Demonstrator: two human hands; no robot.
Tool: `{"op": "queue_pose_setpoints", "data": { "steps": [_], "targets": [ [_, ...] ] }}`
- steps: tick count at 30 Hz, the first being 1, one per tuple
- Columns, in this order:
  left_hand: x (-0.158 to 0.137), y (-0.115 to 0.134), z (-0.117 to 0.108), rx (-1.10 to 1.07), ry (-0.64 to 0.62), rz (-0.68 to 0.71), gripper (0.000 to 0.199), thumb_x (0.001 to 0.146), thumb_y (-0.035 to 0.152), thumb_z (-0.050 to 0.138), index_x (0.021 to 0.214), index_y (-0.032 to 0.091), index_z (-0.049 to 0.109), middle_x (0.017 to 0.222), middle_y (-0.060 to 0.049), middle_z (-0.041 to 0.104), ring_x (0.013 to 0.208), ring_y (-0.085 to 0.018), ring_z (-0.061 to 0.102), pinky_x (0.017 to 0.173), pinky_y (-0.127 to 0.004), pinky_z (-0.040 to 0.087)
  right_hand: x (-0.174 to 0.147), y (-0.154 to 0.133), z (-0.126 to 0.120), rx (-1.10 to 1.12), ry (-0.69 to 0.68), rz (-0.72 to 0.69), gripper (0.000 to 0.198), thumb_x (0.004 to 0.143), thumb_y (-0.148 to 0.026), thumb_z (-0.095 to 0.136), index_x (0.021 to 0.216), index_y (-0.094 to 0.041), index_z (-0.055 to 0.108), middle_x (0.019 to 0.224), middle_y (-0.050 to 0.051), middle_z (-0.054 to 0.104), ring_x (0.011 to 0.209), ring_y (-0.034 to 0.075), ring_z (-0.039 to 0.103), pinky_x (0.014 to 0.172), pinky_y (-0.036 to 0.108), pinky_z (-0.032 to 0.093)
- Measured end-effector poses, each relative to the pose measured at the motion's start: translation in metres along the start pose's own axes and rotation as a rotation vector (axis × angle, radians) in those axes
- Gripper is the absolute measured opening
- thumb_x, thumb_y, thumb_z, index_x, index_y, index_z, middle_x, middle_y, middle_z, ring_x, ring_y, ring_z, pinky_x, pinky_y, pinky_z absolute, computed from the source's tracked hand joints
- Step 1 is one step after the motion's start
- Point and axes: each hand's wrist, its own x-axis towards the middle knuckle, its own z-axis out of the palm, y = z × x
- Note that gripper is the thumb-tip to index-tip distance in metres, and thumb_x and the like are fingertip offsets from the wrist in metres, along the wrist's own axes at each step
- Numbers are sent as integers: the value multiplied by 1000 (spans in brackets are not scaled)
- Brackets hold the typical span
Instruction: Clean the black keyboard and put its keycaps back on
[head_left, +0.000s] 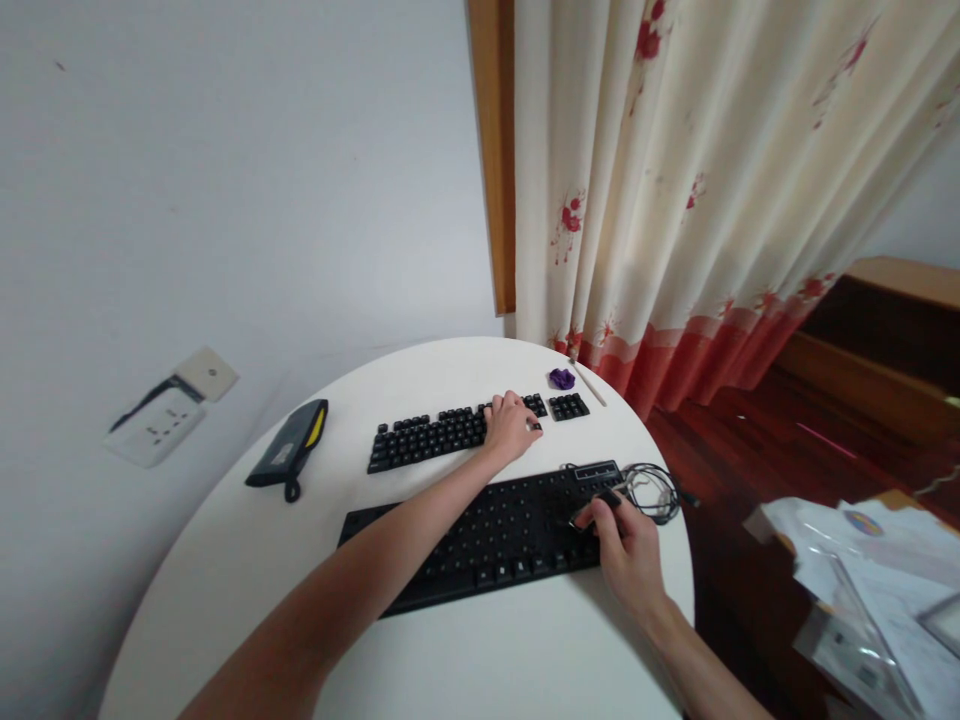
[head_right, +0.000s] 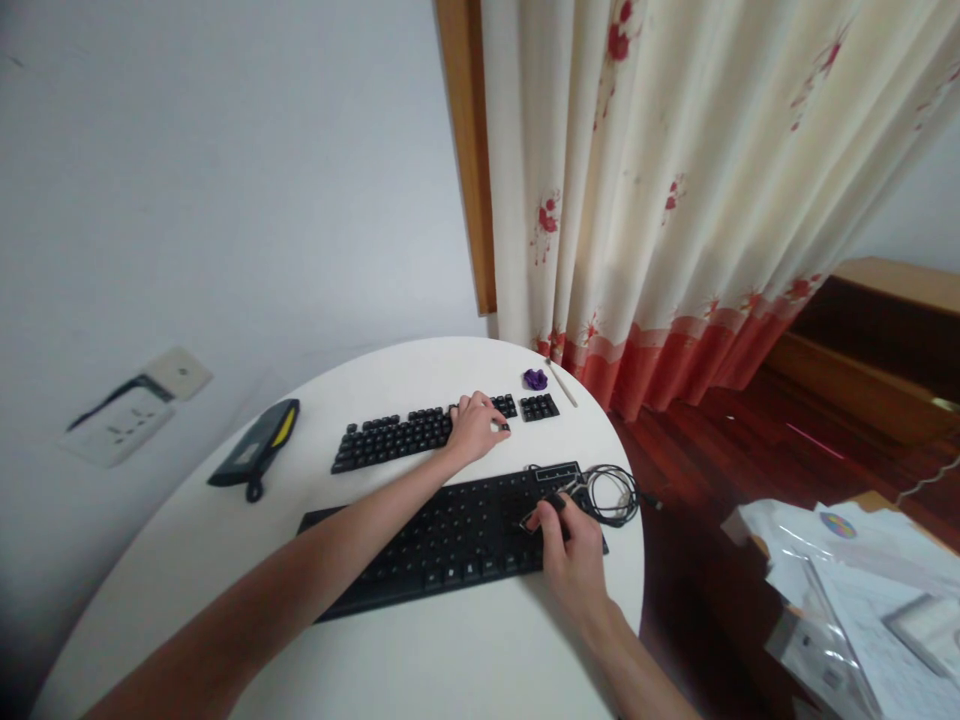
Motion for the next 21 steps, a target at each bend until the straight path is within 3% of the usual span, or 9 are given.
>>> {"op": "queue_pose_setpoints", "data": {
  "steps": [7,13,17,21],
  "targets": [
    [1,-3,-1,-6,-14,-21,17,75,41,79,87,29,77,114,-6,52,113,-30,43,95,-45,35,0,-5,-4,25,8,1,38,99,-39,45,75,-20,67,76,5,69,70,20,61,66,30,46],
    [-10,-1,-13,-26,24,-11,27,76,40,80,99,29,74,114,-5,53,113,-29,44,97,-43,36,17,1,-33,75,106,-61,27,96,-38,51,82,-19,63,74,3,62,68,18,57,63,29,45],
    [-36,16,-23,-79,63,61,16,83,32,73,98,28,74,115,-5,57,112,-27,47,97,-43,37,30,18,-51,80,82,-4,24,94,-40,55,85,-18,61,70,2,59,62,17,54,55,27,43],
    [-77,41,-22,-195,-68,251,12,88,25,64,97,26,73,106,-4,63,105,-26,53,96,-44,40,37,25,-56,-40,-77,-92,30,97,-39,49,76,-20,57,71,2,59,65,18,54,61,29,43]
  ]
}}
